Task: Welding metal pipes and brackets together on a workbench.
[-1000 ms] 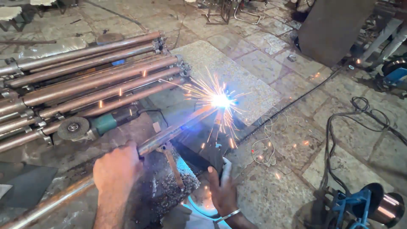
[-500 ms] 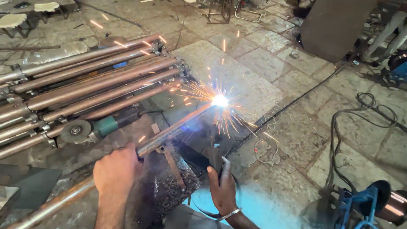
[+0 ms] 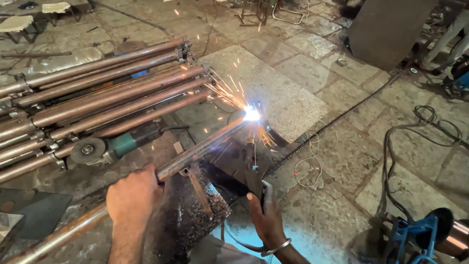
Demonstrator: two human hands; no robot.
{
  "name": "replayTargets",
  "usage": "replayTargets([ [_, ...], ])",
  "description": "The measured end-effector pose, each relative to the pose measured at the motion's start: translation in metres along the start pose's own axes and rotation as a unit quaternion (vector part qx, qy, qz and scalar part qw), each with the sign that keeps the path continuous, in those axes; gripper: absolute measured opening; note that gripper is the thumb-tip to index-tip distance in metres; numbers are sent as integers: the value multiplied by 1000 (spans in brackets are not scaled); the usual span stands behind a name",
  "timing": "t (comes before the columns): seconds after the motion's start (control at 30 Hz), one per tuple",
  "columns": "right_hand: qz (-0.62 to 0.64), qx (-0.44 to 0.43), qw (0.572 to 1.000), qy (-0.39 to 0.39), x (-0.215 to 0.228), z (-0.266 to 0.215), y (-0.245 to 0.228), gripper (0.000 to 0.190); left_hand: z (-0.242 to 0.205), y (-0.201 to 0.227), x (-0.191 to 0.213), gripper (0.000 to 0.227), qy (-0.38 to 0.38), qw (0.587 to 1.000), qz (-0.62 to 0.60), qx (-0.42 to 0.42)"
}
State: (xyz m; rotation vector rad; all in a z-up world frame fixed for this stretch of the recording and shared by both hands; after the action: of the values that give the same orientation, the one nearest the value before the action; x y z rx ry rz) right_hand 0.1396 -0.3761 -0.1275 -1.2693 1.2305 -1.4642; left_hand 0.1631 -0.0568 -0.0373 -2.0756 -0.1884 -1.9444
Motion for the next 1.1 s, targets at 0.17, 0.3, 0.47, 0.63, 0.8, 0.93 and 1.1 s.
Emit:
replayTargets([
  [0.17,59,41,997,-22,0,-1,-3,47,0,0,2,27,-7,1000,-1,4],
  [0.3,97,-8,995,-26,-1,-5,23,50,-1,-1,-3,26,30,999,8,-11],
  [0.47,215,-70,973,-46,-6,-11,40,57,0,1,-1,33,10,999,26,-24],
  [0.63,166,-61,983,-38,1,-7,31,55,-2,1,-3,36,-14,999,36,-21],
  [0.8,110,-7,993,-29,3,-4,14,52,-2,2,1,34,11,999,37,-28],
  [0.93,141,-2,990,-29,-1,-2,10,51,0,0,-2,27,16,1000,10,-16],
  [1.1,153,-5,988,-31,-4,-1,14,49,0,-1,-5,29,14,1000,14,-17],
])
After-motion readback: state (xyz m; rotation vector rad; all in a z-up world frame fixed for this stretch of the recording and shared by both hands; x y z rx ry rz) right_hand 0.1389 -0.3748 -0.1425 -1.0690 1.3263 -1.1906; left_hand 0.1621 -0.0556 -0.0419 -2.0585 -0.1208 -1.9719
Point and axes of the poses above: each hand's wrist, its own z-axis towards the middle knuckle, its own x-axis out of the back of the hand, y = z × x, the point moved 6 cm from there along z, towards the middle knuckle, and after that the axes turned 10 degrees about z, right-handed, at the moved point
